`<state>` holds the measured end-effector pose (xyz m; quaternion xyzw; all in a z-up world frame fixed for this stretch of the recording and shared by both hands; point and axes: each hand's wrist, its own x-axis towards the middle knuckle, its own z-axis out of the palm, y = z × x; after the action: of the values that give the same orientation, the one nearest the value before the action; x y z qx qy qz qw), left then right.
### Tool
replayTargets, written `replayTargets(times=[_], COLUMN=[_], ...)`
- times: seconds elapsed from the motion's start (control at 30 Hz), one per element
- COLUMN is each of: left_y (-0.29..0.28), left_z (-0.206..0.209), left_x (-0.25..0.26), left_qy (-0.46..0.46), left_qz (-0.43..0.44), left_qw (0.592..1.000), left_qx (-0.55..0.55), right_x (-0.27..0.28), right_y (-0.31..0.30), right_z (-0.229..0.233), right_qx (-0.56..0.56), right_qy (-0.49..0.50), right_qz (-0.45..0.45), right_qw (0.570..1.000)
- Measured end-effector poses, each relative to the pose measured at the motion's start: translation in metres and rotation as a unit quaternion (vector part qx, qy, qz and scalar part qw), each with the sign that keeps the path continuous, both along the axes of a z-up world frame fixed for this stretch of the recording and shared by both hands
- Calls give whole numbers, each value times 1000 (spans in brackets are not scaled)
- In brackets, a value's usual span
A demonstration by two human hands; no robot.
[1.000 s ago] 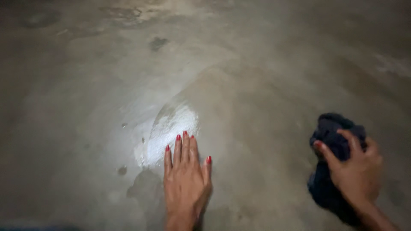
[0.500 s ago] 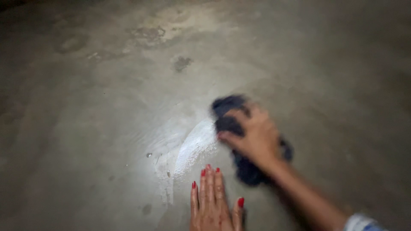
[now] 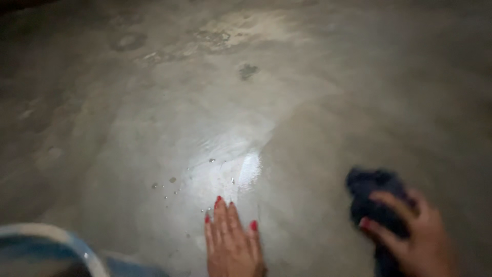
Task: The person repeatedly dips a dark cloth into a bucket of water, wrings it out, and wipes a concrete floor. They move the cloth in circular and back-and-forth motions to clean the surface, periodically returning to the bucket to re-wet the cloth.
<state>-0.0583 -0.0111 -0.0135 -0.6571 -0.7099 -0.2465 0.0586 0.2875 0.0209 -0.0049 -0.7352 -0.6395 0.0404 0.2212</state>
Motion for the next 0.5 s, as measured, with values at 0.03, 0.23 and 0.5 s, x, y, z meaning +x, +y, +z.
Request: replayTargets(times=[0.03,0.23,0.5], left_y=[0,6,9], left_z=[-4,-16,-17], left_x=[5,9,8], left_qy=[-2,-10,-122], left_qz=[-1,3,11], left_qw=[1000,1000,979], left_qx=[15,-19,163], right_x=[4,-68,-230], right_y=[22,170,116], right_z=[0,19,61], right_qx=[21,41,133], right_qy=[-9,-20,90], right_qz=[-9,3,330], right_qw=[1000,999,930])
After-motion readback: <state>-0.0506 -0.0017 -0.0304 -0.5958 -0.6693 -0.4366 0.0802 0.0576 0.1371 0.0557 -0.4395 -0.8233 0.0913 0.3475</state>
